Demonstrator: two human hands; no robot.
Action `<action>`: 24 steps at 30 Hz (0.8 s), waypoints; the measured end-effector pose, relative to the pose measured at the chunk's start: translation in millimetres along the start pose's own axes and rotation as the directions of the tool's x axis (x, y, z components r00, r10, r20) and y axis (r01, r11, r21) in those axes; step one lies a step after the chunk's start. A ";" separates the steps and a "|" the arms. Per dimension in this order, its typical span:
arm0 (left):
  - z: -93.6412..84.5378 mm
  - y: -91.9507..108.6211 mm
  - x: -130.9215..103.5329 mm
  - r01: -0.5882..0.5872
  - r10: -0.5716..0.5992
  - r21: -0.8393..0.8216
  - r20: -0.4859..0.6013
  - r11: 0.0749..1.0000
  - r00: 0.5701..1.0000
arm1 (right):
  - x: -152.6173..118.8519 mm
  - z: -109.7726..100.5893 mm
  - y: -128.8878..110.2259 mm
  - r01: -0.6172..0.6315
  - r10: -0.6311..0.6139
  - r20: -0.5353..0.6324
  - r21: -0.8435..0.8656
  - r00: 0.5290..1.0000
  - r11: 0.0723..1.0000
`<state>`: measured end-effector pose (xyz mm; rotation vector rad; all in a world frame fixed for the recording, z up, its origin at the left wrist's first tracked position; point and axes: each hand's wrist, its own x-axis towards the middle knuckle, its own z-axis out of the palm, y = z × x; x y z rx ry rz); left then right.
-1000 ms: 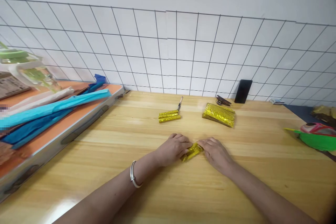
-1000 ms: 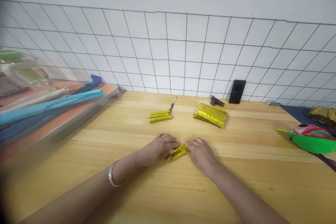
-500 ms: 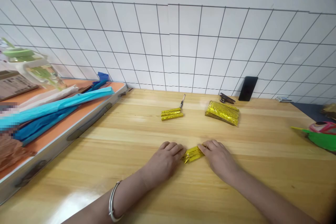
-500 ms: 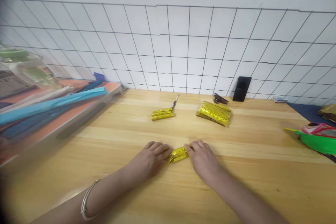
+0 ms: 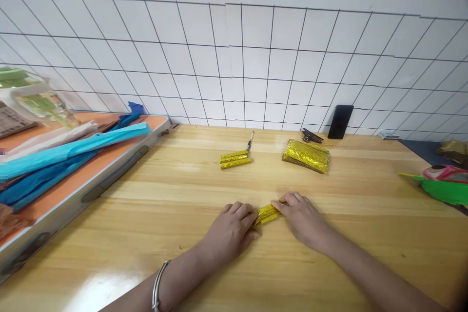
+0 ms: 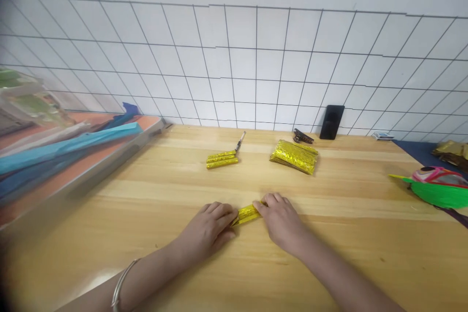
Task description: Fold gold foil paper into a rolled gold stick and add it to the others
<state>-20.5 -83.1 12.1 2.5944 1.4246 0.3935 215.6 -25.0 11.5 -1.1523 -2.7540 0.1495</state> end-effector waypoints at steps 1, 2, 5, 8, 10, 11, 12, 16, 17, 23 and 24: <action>0.0 -1.5 1.3 -0.007 0.007 0.003 -0.001 1.000 1.000 | -0.3 -1.3 1.3 0.003 -0.003 0.000 0.029 1.000 1.000; 0.2 -3.0 2.5 -0.014 0.014 0.009 -0.002 1.000 1.000 | -0.9 -2.4 2.5 0.007 -0.007 -0.001 0.057 1.000 0.998; 1.6 -7.9 4.9 -0.021 0.022 0.055 -0.012 0.998 1.000 | -4.2 -3.9 4.6 0.027 -0.025 -0.025 0.108 0.999 0.994; 3.3 -14.7 7.2 -0.056 0.059 0.093 -0.025 0.994 0.998 | -8.3 -2.7 5.5 0.034 -0.027 -0.065 0.109 0.997 0.993; 4.4 -21.5 9.7 -0.089 0.093 0.102 -0.033 0.991 0.995 | -9.6 -1.6 6.5 0.031 -0.024 -0.073 0.109 0.997 0.994; 5.0 -25.4 11.2 -0.102 0.106 0.104 -0.043 0.989 0.993 | -9.5 -1.1 7.2 0.031 -0.023 -0.069 0.113 0.997 0.993; 5.6 -29.3 12.7 -0.114 0.119 0.101 -0.053 0.988 0.991 | -8.9 -0.6 7.9 0.029 -0.021 -0.066 0.120 0.998 0.992; 8.7 -40.0 15.9 -0.122 0.128 0.073 -0.092 0.990 0.987 | -4.8 2.4 10.5 0.017 -0.005 -0.084 0.141 0.996 0.990; 9.3 -40.3 15.3 -0.115 0.121 0.068 -0.098 0.991 0.988 | -4.2 3.6 10.8 0.016 -0.002 -0.097 0.139 0.995 0.990; 9.6 -28.5 5.5 -0.075 0.082 0.074 -0.104 0.994 0.991 | -5.2 13.7 12.9 0.035 -0.014 -0.150 0.135 0.989 0.990; 9.0 -26.3 4.3 -0.075 0.085 0.093 -0.111 0.993 0.990 | -5.4 15.3 13.7 0.038 -0.016 -0.157 0.142 0.987 0.989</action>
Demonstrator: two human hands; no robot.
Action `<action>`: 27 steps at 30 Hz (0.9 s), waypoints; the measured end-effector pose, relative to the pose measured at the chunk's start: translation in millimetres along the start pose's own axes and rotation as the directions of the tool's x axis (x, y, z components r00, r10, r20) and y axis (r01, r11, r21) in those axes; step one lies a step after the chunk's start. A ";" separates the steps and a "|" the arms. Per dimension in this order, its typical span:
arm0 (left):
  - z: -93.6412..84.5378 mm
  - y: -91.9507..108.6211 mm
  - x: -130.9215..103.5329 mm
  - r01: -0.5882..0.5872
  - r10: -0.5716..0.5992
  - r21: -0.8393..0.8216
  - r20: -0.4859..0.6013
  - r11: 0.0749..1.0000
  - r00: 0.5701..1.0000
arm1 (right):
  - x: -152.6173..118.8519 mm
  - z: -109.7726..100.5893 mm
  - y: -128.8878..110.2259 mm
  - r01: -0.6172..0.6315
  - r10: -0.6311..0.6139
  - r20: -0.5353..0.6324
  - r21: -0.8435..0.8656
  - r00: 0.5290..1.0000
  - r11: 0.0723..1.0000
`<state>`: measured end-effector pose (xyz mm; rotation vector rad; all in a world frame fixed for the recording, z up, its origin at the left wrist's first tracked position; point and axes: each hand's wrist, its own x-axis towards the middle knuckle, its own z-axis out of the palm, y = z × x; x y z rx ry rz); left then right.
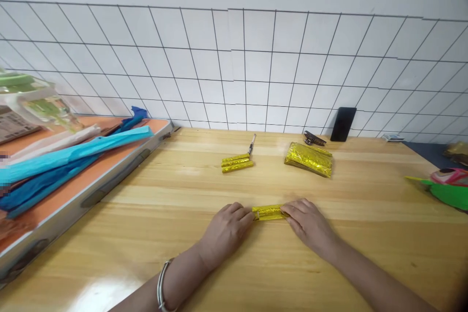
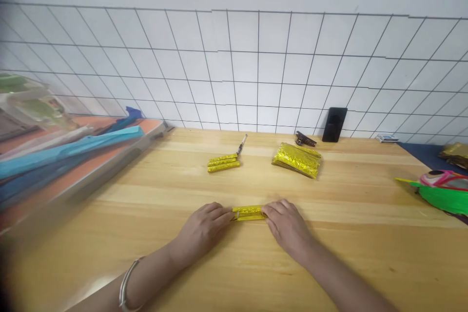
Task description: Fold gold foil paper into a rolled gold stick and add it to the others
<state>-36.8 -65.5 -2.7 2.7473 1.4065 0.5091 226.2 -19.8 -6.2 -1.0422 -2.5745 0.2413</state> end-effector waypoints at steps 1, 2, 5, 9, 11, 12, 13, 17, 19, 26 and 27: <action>-0.9 1.9 -0.6 -0.002 0.002 0.017 0.008 1.000 1.000 | -0.5 1.3 1.1 0.004 -0.004 -0.006 0.009 1.000 1.000; -1.7 3.6 -0.8 -0.006 0.005 0.032 0.019 0.999 1.000 | -0.9 2.4 2.1 0.008 -0.008 -0.009 0.016 1.000 1.000; -2.8 7.2 -0.1 0.008 -0.012 0.069 0.058 0.998 0.998 | -2.4 4.4 4.8 0.002 -0.001 -0.037 0.037 0.999 0.999; -2.8 9.5 0.2 0.014 -0.023 0.095 0.091 0.995 0.996 | -4.0 4.3 6.4 0.001 0.005 -0.076 0.079 0.997 0.997; -3.1 9.5 -0.5 0.006 -0.016 0.098 0.097 0.995 0.995 | -3.7 3.6 6.7 0.017 -0.010 -0.078 0.090 0.997 0.996; -3.2 9.2 -0.9 0.004 -0.014 0.098 0.097 0.995 0.995 | -3.2 3.3 6.9 0.023 -0.016 -0.080 0.094 0.997 0.995; -3.1 8.8 -1.4 0.006 -0.015 0.096 0.094 0.995 0.995 | -2.6 3.0 7.2 0.028 -0.020 -0.082 0.097 0.996 0.995; 0.1 6.3 -3.0 0.036 -0.038 0.040 0.055 0.999 0.998 | -0.2 2.0 8.7 0.022 -0.013 -0.069 0.122 0.997 0.992; 2.4 5.2 -2.9 0.070 -0.070 -0.016 0.014 0.997 0.997 | 0.4 1.8 9.0 0.011 -0.002 -0.067 0.130 0.998 0.991; 2.7 4.7 3.5 0.216 -0.239 -0.239 -0.069 0.947 0.969 | 4.5 6.4 9.8 -0.032 0.060 -0.115 0.230 0.992 0.973; 2.5 4.7 4.6 0.232 -0.258 -0.263 -0.069 0.936 0.964 | 5.7 7.9 10.7 -0.045 0.077 -0.123 0.249 0.989 0.968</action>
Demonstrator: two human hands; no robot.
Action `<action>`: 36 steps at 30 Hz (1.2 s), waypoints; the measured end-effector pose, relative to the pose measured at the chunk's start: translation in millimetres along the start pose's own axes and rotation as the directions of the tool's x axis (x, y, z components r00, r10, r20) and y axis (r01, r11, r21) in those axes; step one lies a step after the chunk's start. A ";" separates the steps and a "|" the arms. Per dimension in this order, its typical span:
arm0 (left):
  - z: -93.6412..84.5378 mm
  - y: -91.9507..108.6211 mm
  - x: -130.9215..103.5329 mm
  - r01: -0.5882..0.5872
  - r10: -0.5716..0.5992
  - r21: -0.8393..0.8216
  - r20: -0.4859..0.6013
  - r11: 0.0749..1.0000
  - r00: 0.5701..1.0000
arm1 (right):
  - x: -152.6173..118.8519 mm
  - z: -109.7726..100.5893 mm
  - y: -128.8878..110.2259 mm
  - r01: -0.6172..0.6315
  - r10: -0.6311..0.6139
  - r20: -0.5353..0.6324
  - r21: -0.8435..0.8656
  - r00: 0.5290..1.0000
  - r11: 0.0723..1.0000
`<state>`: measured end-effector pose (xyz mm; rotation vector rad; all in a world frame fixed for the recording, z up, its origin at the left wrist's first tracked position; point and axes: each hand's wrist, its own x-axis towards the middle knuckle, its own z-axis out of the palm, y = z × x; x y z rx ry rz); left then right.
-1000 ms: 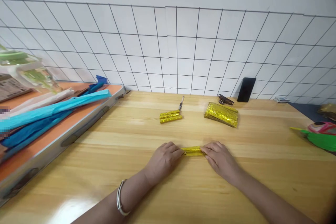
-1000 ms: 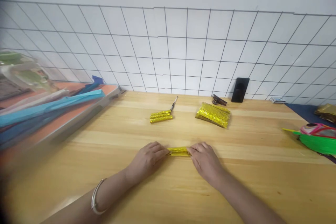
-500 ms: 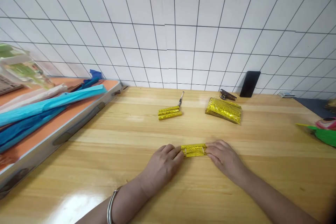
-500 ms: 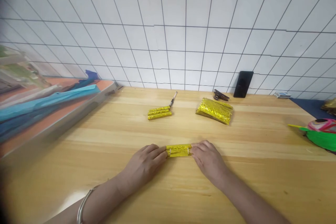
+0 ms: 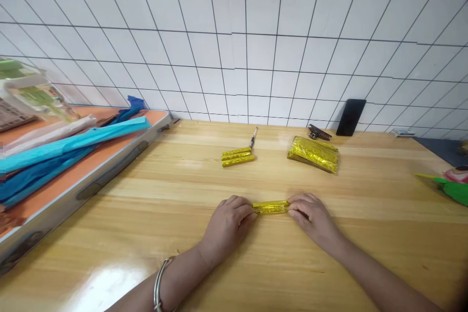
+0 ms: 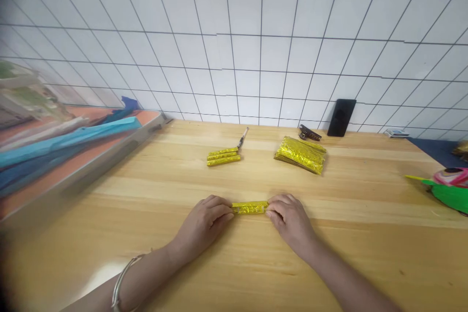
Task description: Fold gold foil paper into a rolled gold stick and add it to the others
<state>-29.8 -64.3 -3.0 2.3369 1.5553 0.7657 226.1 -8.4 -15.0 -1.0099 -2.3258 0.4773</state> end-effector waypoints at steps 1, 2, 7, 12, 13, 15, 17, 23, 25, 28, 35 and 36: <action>0.2 0.1 1.0 0.016 -0.016 -0.021 -0.005 1.000 1.000 | 1.2 1.4 1.2 -0.020 0.020 -0.011 0.016 1.000 1.000; 0.6 0.0 2.0 0.031 -0.031 -0.039 -0.011 0.999 0.999 | 2.4 2.7 2.3 -0.041 0.042 -0.019 0.031 0.999 0.999; 6.2 -1.9 5.4 0.097 -0.101 -0.092 -0.045 0.991 0.994 | 5.7 7.3 4.2 -0.105 0.107 -0.034 0.063 0.994 0.992; 10.3 -3.2 8.0 0.130 -0.139 -0.120 -0.064 0.984 0.988 | 3.5 8.5 0.3 -0.115 0.116 -0.064 0.024 0.991 0.993; 10.6 -3.6 8.3 0.138 -0.147 -0.126 -0.067 0.982 0.987 | 3.0 8.6 -0.6 -0.116 0.116 -0.072 0.013 0.991 0.993; 10.9 -4.6 8.8 0.152 -0.162 -0.134 -0.068 0.979 0.984 | 2.6 8.9 -2.2 -0.117 0.116 -0.089 -0.005 0.989 0.993; 11.0 -5.2 9.1 0.161 -0.171 -0.135 -0.063 0.978 0.983 | 2.8 9.2 -3.3 -0.119 0.117 -0.099 -0.014 0.988 0.993; 8.2 0.4 7.9 0.125 -0.128 -0.063 -0.048 0.990 0.991 | 3.2 9.0 -1.8 -0.119 0.116 -0.093 -0.024 0.989 0.993; 5.3 3.3 5.9 0.088 -0.088 -0.008 -0.033 0.996 0.996 | 2.6 8.2 -1.0 -0.103 0.101 -0.080 -0.022 0.992 0.994; 1.2 5.4 2.7 0.022 -0.022 0.068 0.002 0.997 1.000 | 1.1 6.2 -1.4 -0.065 0.063 -0.070 -0.025 0.996 0.998; -1.2 4.5 1.1 -0.045 0.039 0.138 0.043 0.989 0.998 | -3.5 1.6 -4.6 -0.001 0.000 -0.038 -0.037 0.999 0.999; -1.3 4.8 1.0 -0.051 0.045 0.145 0.048 0.988 0.998 | -3.8 1.2 -4.7 0.003 -0.004 -0.037 -0.041 0.999 0.999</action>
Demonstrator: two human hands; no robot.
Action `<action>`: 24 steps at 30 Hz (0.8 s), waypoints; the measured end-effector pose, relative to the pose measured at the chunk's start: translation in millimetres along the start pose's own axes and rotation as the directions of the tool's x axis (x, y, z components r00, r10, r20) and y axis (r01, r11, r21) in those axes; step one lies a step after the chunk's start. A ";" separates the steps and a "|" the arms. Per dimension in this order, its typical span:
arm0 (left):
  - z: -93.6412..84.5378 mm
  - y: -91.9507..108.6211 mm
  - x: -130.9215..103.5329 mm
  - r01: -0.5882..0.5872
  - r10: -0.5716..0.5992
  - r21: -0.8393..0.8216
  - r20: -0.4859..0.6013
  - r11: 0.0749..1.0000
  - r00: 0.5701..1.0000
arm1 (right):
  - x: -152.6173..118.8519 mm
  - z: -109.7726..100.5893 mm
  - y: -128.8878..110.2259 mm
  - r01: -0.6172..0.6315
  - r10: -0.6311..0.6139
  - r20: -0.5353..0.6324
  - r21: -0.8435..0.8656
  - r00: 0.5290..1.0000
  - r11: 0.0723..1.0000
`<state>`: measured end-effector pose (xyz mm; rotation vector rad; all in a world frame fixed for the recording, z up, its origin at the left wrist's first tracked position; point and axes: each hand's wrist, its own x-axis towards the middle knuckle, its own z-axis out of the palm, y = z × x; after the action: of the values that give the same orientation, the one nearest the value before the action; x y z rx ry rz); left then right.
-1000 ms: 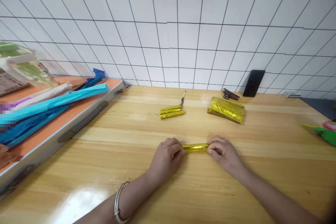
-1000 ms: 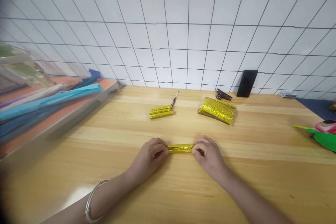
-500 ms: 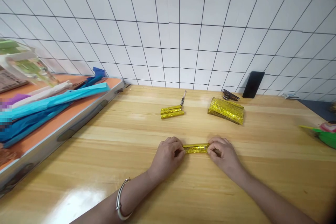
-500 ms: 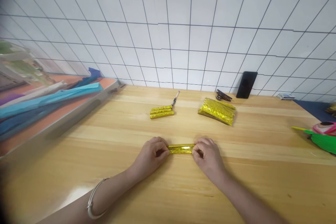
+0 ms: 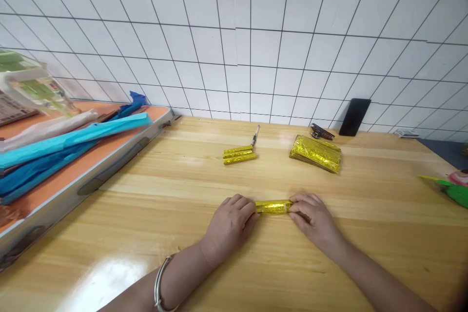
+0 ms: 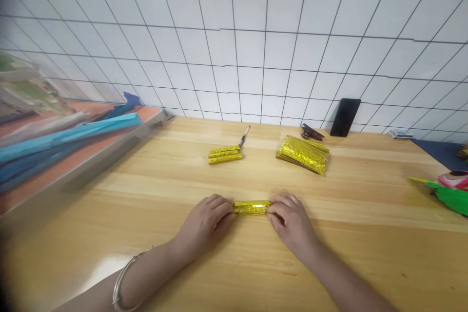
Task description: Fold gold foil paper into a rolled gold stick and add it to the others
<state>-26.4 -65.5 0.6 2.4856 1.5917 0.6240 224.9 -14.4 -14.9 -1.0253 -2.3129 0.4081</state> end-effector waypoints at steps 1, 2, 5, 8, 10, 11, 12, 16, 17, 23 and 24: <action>-0.2 0.4 -0.2 -0.006 0.006 0.008 0.005 1.000 1.000 | -0.1 -0.2 -0.1 0.003 -0.003 -0.001 -0.003 1.000 1.000; -0.5 0.8 -0.4 -0.012 0.012 0.014 0.009 1.000 1.000 | -0.1 -0.3 -0.1 0.006 -0.006 -0.001 -0.006 1.000 1.000; -1.5 1.3 -1.1 -0.034 0.034 0.019 0.021 0.999 0.999 | 0.1 0.2 0.7 0.004 -0.004 0.000 -0.007 1.000 1.000; -1.3 0.2 -1.9 -0.045 0.045 -0.001 0.018 0.999 0.999 | 0.1 1.6 3.4 0.001 -0.001 -0.002 0.007 1.000 1.000; -0.6 -0.7 -2.3 -0.034 0.034 -0.026 0.011 0.999 0.999 | 0.2 2.8 6.2 -0.004 0.004 -0.005 0.023 1.000 1.000; -0.2 -1.1 -2.4 -0.023 0.024 -0.042 0.005 0.999 1.000 | 0.3 3.4 7.7 -0.013 0.013 -0.003 0.033 1.000 0.999; 0.2 -1.3 -2.4 -0.011 0.011 -0.061 0.000 0.998 1.000 | 0.6 4.0 9.1 -0.024 0.024 -0.001 0.046 1.000 0.999; 0.7 -1.4 -0.7 0.045 -0.048 -0.126 -0.023 0.991 0.999 | 2.3 6.4 12.1 -0.077 0.078 -0.006 0.081 0.997 0.994; 0.6 -1.3 -0.1 0.058 -0.061 -0.133 -0.022 0.989 0.998 | 2.9 6.8 11.8 -0.090 0.091 -0.010 0.079 0.996 0.993; -0.1 -0.5 0.9 0.074 -0.073 -0.080 0.014 0.994 0.997 | 5.2 3.3 4.0 -0.082 0.082 0.005 0.032 0.997 0.996; 0.0 -0.1 0.7 0.073 -0.072 -0.065 0.018 0.995 0.997 | 4.9 2.3 2.4 -0.068 0.068 0.009 0.025 0.998 0.997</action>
<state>-26.3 -64.8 0.7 2.3686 1.6202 0.6343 222.2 -9.3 -16.0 -1.0942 -2.2787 0.4684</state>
